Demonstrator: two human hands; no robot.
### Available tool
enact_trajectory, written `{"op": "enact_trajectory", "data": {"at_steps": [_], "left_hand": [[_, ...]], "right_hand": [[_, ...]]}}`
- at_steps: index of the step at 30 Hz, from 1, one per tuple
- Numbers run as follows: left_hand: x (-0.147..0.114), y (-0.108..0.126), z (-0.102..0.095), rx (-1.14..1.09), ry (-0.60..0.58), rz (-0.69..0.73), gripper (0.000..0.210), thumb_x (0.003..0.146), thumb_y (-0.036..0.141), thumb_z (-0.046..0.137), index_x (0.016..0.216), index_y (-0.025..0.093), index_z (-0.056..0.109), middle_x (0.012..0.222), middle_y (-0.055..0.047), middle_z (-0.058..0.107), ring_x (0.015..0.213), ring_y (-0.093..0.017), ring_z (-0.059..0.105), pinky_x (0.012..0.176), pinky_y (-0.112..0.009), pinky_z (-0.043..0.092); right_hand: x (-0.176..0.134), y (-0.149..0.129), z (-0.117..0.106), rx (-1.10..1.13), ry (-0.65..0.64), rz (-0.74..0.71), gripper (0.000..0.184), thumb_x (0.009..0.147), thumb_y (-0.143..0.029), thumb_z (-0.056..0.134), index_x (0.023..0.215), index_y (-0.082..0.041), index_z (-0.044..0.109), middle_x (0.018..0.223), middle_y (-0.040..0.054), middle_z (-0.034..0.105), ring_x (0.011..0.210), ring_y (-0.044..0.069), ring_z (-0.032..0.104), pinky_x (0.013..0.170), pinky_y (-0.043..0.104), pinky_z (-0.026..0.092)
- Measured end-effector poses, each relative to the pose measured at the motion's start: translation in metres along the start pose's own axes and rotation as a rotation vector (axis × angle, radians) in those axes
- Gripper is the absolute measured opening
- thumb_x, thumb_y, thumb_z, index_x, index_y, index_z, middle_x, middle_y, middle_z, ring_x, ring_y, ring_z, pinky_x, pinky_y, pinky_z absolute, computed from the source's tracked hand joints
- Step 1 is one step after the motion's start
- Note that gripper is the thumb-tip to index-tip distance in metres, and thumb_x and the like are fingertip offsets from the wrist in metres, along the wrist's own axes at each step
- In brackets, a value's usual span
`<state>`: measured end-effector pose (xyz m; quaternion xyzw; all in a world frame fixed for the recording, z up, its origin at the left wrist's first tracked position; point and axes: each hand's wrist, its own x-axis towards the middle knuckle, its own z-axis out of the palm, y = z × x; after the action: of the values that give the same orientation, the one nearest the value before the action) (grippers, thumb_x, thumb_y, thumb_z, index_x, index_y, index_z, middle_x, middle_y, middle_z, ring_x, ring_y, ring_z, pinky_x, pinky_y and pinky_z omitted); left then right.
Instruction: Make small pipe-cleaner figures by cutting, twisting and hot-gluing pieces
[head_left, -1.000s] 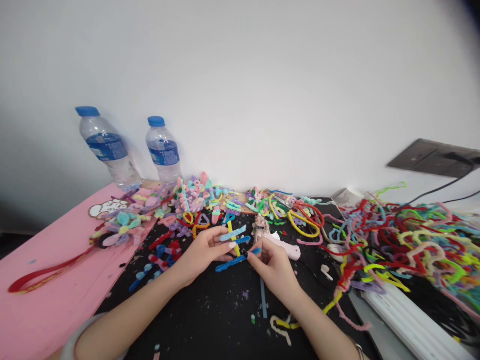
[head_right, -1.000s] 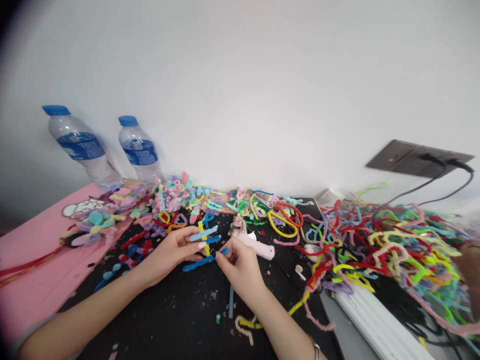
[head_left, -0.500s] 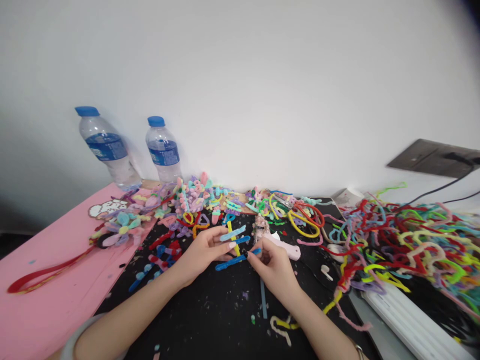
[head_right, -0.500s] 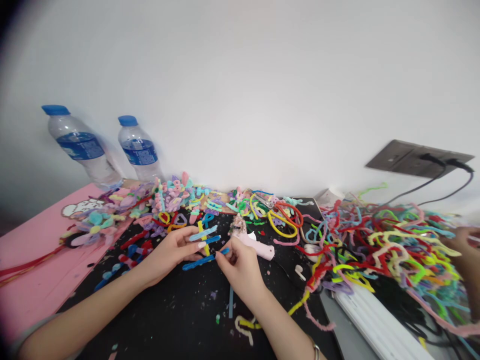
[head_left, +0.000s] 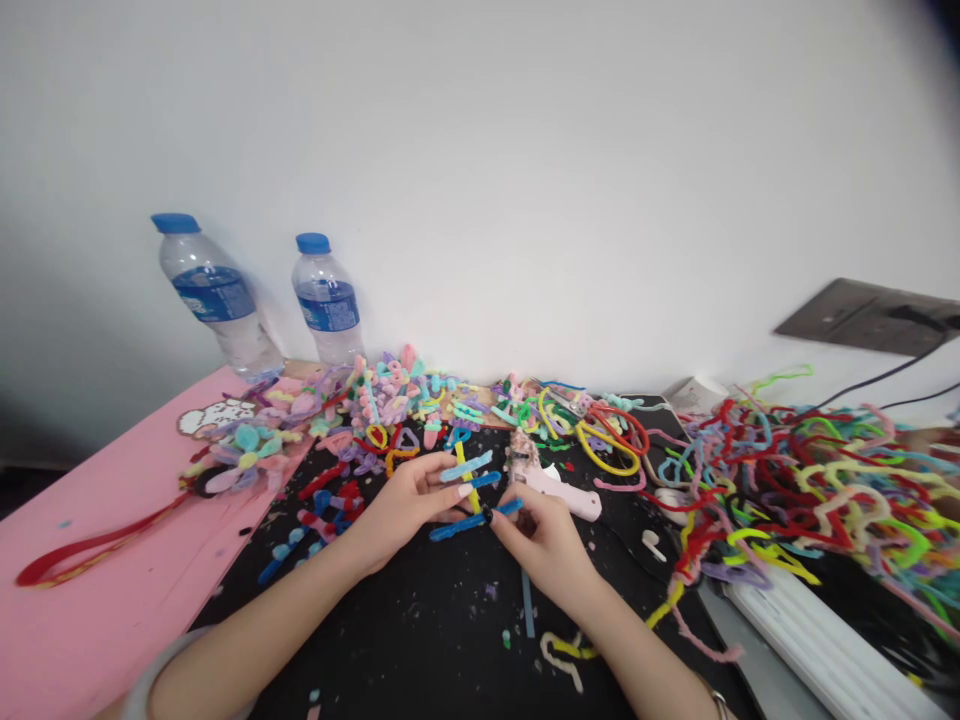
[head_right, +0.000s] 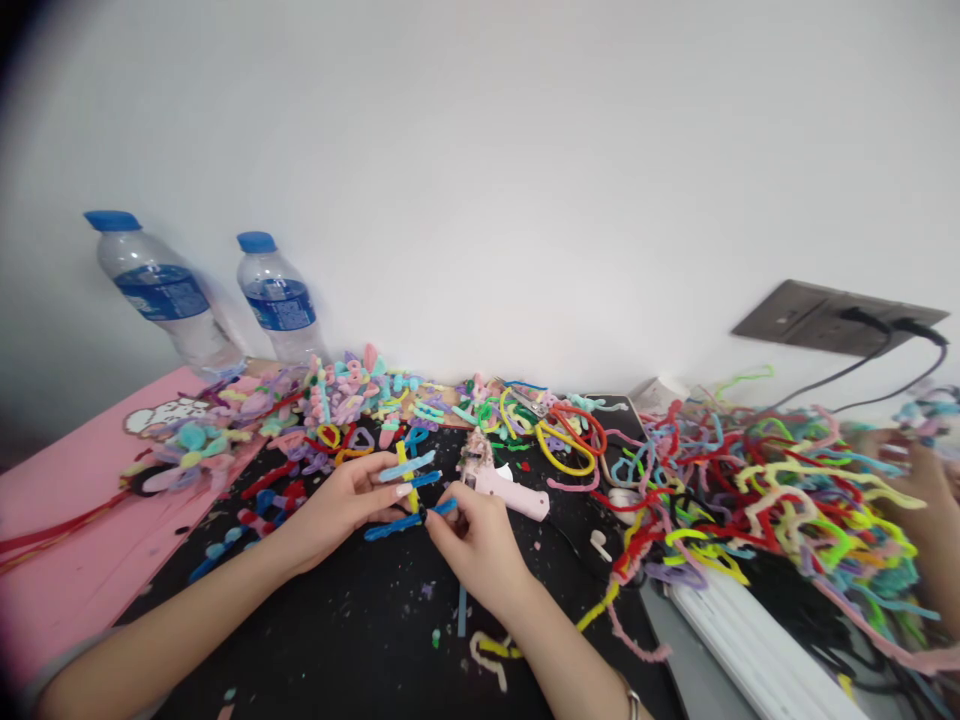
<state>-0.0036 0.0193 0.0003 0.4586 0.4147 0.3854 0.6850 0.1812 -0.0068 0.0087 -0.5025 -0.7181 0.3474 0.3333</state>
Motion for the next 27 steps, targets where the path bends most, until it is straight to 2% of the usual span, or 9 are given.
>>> {"op": "enact_trajectory", "data": {"at_steps": [27], "left_hand": [[-0.0005,0.0038,0.0006,0.023,-0.017,0.000,0.029,0.072,0.032,0.069,0.094,0.017,0.059,0.087,-0.002,0.065,0.080,-0.017,0.064,0.070,-0.024,0.052]], "right_hand": [[-0.0020,-0.0016,-0.0007,-0.133,0.049,-0.056,0.020,0.082,-0.024,0.051,0.062,-0.019,0.050,0.048,-0.0057,0.041,0.044,0.010,0.040,0.045,0.022,0.030]]}}
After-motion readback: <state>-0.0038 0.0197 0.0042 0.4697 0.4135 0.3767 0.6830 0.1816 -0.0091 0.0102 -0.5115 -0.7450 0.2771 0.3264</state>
